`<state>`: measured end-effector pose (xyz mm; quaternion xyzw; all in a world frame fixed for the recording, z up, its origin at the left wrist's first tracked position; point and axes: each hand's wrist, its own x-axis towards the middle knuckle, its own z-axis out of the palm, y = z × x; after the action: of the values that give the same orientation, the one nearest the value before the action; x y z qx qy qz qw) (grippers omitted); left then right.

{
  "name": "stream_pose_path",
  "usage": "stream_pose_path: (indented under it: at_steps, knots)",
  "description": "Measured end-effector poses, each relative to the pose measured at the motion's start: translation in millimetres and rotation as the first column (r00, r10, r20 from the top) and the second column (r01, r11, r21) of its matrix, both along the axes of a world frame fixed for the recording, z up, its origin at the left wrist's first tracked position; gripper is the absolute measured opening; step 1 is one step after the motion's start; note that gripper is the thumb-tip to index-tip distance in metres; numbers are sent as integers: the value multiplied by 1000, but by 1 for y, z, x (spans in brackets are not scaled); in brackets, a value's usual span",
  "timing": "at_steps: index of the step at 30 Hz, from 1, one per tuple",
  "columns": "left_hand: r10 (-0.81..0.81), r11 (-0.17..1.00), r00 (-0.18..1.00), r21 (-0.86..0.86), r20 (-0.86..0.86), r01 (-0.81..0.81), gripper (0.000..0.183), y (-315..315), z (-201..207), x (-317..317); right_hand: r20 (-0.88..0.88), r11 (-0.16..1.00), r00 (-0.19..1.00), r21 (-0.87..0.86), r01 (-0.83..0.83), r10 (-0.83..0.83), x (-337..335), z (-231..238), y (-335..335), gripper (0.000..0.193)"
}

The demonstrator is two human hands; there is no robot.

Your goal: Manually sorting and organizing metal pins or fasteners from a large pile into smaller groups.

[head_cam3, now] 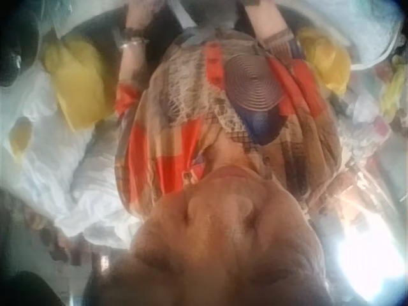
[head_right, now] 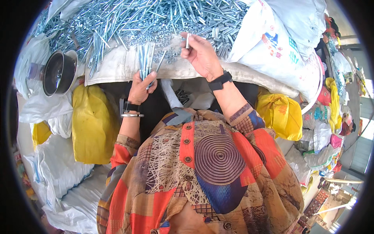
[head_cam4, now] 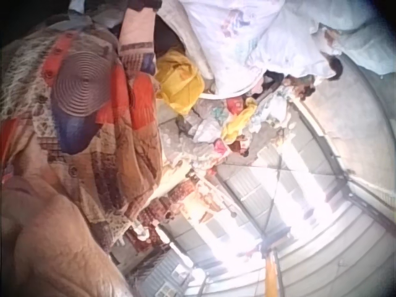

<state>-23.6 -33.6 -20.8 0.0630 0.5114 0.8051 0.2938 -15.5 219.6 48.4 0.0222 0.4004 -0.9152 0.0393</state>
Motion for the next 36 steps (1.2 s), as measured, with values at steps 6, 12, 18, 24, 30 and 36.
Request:
stream_pose_path:
  at_steps: [6, 12, 18, 24, 30, 36]
  knots:
    - [-4, 999, 1000, -48, -31, 2, 24, 1, 7, 2, -33, 927, 999, 374, 27, -15, 12, 1, -21, 42]
    - [-3, 999, 999, -38, -46, 1, 24, 0, 8, 3, -118, 884, 989, 450, 129, -84, 14, 4, -36, 35]
    - [18, 999, 998, -43, -58, -21, 24, 0, 12, 4, -122, 711, 992, 699, 81, 7, 17, 10, -23, 23]
    - [-36, 995, 994, -91, -99, 27, 24, -1, 7, 4, -187, 429, 973, 896, 112, 136, 14, 28, -19, 24]
    - [-44, 995, 994, -97, -98, 35, 25, -2, 6, 2, -95, 292, 971, 956, 27, 219, 11, 44, -15, 23]
    - [-80, 990, 990, -121, -116, 66, 26, 1, 7, 3, -139, 277, 960, 959, 68, 245, 18, 28, -29, 22]
